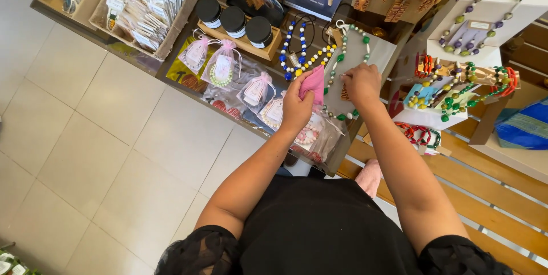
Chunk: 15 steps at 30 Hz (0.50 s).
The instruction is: Cleaning and dusting various souvenir items like necklaces and keychains on a display table.
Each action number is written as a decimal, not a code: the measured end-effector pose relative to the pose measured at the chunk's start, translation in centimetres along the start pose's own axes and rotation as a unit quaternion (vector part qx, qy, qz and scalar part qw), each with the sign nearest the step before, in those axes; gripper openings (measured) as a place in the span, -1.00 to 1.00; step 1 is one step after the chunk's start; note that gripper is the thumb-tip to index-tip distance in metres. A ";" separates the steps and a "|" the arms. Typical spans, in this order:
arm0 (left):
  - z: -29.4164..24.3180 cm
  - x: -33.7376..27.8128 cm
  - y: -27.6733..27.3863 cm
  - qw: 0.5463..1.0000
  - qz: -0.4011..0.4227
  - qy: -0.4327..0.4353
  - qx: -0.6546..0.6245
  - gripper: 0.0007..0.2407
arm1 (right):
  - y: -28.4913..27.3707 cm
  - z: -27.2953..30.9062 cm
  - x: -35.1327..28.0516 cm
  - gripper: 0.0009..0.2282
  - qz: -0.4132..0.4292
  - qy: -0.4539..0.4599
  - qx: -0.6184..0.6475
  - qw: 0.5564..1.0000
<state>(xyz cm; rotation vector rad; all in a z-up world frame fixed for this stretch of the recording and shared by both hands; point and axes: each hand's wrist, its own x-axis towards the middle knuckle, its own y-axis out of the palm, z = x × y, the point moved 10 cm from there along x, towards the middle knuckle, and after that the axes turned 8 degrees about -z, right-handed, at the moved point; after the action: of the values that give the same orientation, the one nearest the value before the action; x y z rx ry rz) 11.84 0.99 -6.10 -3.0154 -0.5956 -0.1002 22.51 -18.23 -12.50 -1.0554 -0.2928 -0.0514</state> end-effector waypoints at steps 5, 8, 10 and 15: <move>-0.5 0.0 1.2 0.998 0.042 0.010 0.053 -0.62 | -3.7 -0.5 -0.8 -0.79 0.015 0.054 0.111 0.992; -2.9 -0.2 2.8 0.992 0.097 0.014 0.079 -0.62 | -4.6 -1.2 -1.6 -0.75 0.047 0.117 0.246 0.961; -4.4 -0.3 4.1 0.988 0.130 0.019 0.081 -0.62 | -4.7 -2.0 -1.9 -0.75 0.030 0.125 0.354 0.926; -10.7 -2.3 6.4 0.917 0.150 0.324 0.177 -0.61 | -3.2 -3.6 -3.3 -0.82 0.049 0.257 0.624 0.736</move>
<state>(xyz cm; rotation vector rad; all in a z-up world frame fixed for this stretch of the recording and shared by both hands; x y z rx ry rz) 11.62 -6.63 4.08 -2.4533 -0.0678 -0.8304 19.55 -23.24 -12.31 0.3283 0.2545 -0.0365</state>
